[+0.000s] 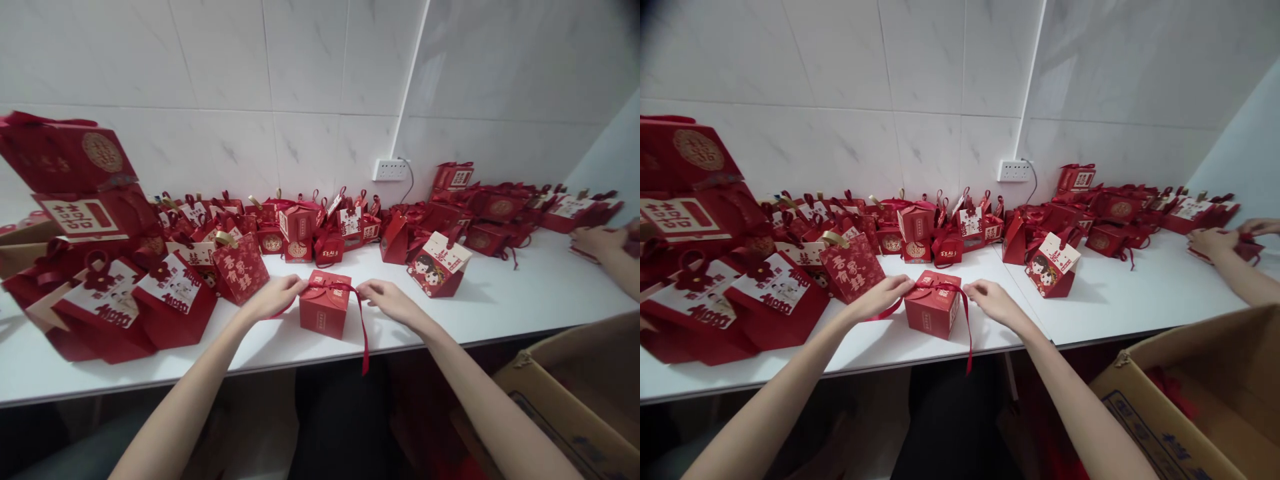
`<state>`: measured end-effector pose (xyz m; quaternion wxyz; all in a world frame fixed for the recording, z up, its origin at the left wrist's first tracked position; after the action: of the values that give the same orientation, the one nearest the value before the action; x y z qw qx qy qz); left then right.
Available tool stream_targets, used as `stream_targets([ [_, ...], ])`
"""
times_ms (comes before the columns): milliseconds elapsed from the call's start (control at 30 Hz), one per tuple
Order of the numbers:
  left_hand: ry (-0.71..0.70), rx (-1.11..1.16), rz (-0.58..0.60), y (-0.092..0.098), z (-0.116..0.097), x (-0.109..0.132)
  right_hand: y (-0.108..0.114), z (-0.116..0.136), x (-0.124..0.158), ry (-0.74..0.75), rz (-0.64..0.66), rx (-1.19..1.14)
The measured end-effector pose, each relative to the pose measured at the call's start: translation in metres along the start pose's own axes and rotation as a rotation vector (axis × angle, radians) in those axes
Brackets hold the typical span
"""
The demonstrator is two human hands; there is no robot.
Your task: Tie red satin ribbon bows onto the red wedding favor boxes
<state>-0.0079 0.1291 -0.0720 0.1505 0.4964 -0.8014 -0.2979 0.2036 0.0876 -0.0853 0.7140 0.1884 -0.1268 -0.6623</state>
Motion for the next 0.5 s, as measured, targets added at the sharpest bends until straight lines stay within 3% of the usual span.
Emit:
stream_targets([
  [100, 0.044, 0.063, 0.105, -0.018, 0.01, 0.005, -0.022, -0.004, -0.01, -0.029, 0.088, -0.025],
  [233, 0.064, 0.315, 0.271, -0.037, 0.014, 0.024, -0.025, -0.005, -0.007, 0.0, 0.096, -0.065],
  [367, -0.001, 0.295, 0.205, -0.025, 0.001, 0.03, -0.019, -0.002, -0.01, -0.006, 0.074, -0.038],
  [500, -0.033, 0.143, 0.119, -0.009, -0.006, 0.025, -0.011, 0.02, -0.015, 0.15, -0.01, 0.15],
])
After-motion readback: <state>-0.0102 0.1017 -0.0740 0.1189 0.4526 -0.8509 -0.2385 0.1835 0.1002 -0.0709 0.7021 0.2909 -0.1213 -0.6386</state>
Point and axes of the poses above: each hand's wrist, its own x-axis away from the middle knuckle, its own y-axis out of the back of the hand, z = x × y, the point moved 8 cm from there along -x, towards the middle knuckle, and after that the axes turned 1 degree about z, right-handed, at the moved point
